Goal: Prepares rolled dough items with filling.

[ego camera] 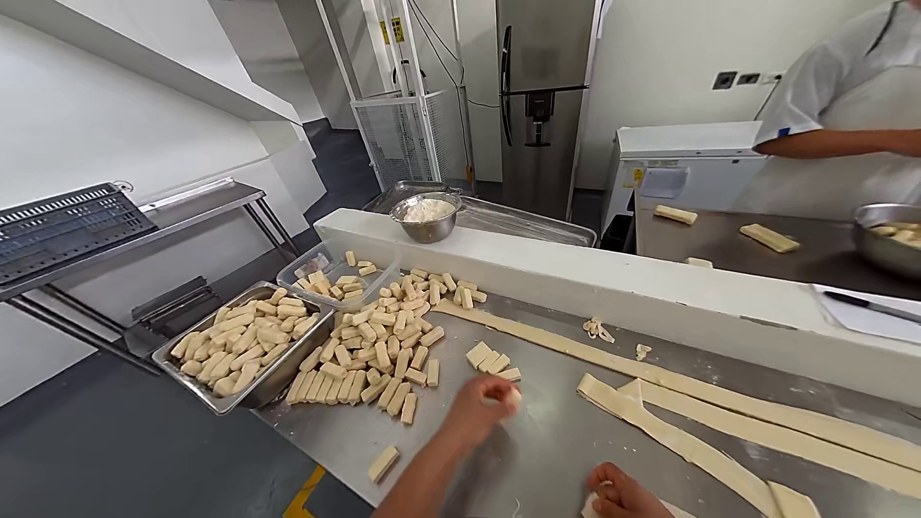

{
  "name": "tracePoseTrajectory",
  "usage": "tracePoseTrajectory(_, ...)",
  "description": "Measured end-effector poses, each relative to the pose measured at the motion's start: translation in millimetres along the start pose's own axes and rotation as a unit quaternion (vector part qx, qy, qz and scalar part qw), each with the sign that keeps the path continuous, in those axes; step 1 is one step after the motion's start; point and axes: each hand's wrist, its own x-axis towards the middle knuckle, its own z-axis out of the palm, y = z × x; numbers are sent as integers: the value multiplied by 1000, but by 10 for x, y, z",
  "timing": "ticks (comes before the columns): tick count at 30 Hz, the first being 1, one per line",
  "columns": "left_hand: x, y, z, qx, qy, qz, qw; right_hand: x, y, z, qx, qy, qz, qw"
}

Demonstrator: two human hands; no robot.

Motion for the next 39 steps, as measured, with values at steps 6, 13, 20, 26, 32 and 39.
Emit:
tracePoseTrajectory(6, -753, 43, 511, 12, -140, -5, 990, 133, -618, 139, -35, -73, -70, 994)
tracePoseTrajectory(13, -1158, -127, 488, -55, 108, 24, 992, 203, -893, 162, 6, -59, -84, 995)
tracePoseTrajectory(20, -1210, -217, 793, 29, 234, 273, 933, 48, -1441, 160, -19, -77, -167, 983)
tracePoseTrajectory(26, -1152, -192, 819, 107, 295, 340, 887, -30, -1510, 40, -88, -101, -106, 985)
tracePoseTrajectory(32, -1166, 83, 845, -253, 182, 178, 933, -63, -1160, 102, -24, 18, -116, 993)
tracePoseTrajectory(39, -1154, 664, 788, -534, 200, -31, 821, -529, -999, 624, -161, 205, -361, 895)
